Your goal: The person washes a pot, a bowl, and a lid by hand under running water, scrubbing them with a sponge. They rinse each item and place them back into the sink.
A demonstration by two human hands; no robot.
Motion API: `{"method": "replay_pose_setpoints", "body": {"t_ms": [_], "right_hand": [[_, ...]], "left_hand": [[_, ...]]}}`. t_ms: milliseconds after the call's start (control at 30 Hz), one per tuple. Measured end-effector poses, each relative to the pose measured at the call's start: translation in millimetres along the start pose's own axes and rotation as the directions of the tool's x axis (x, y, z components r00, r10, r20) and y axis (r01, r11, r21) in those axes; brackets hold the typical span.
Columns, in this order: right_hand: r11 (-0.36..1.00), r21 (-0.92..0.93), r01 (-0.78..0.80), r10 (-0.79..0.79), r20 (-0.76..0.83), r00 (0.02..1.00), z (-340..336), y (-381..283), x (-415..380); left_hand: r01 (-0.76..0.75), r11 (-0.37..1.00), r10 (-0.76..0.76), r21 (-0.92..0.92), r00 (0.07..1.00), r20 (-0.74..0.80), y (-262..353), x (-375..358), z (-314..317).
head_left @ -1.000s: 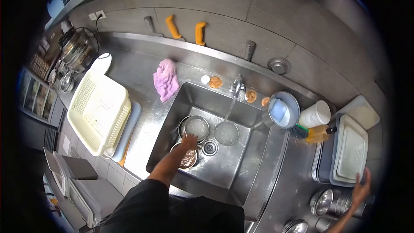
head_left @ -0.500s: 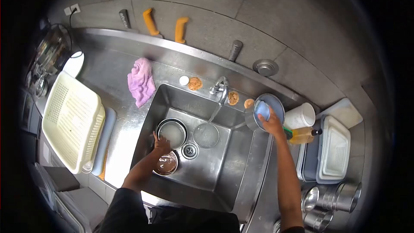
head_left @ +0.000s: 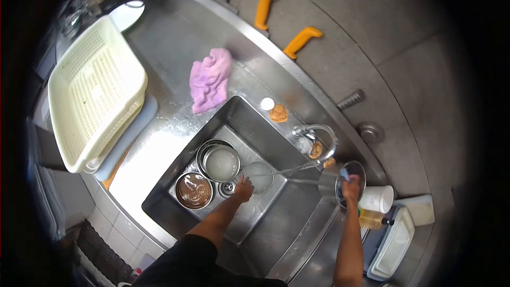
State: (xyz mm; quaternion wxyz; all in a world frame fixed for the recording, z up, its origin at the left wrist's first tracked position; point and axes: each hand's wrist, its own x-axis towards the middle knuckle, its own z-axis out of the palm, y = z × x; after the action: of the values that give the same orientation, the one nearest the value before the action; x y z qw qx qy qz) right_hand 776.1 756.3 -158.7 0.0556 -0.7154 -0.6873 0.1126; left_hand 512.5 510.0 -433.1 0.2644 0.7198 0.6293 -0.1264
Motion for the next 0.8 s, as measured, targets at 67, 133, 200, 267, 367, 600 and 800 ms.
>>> {"method": "replay_pose_setpoints", "body": {"t_ms": [67, 133, 200, 267, 367, 600, 800], "right_hand": [[0.957, 0.281, 0.073, -0.038, -0.128, 0.991, 30, 117, 66], [0.325, 0.945, -0.038, -0.053, 0.058, 0.997, -13, 120, 10], [0.127, 0.988, -0.094, 0.071, 0.085, 0.994, -66, 64, -73], [0.016, 0.971, -0.237, -0.288, 0.231, 0.929, -86, 70, -126], [-0.116, 0.923, -0.366, -0.074, 0.359, 0.93, -71, 6, -217], [-0.233, 0.812, -0.535, -0.068, 0.535, 0.842, 16, -63, -299], [0.687, 0.716, 0.123, -0.032, -0.139, 0.99, 54, -138, -247]], "left_hand": [[0.116, 0.993, -0.119, -0.027, 0.978, -0.169, 5, 41, 60], [0.275, 0.959, -0.284, -0.074, 0.912, -0.297, -3, 75, 124], [0.274, 0.939, -0.325, -0.205, 0.902, -0.284, 0, 92, 157], [0.174, 0.984, -0.18, -0.046, 0.954, -0.239, 4, 65, 101], [0.034, 0.999, -0.038, -0.023, 0.97, -0.241, 16, 43, 68], [0.05, 0.477, -0.394, -0.878, 0.905, -0.163, 27, 40, -42], [-0.167, 0.05, -0.428, -0.985, 0.887, -0.172, 14, -6, -162]]}}
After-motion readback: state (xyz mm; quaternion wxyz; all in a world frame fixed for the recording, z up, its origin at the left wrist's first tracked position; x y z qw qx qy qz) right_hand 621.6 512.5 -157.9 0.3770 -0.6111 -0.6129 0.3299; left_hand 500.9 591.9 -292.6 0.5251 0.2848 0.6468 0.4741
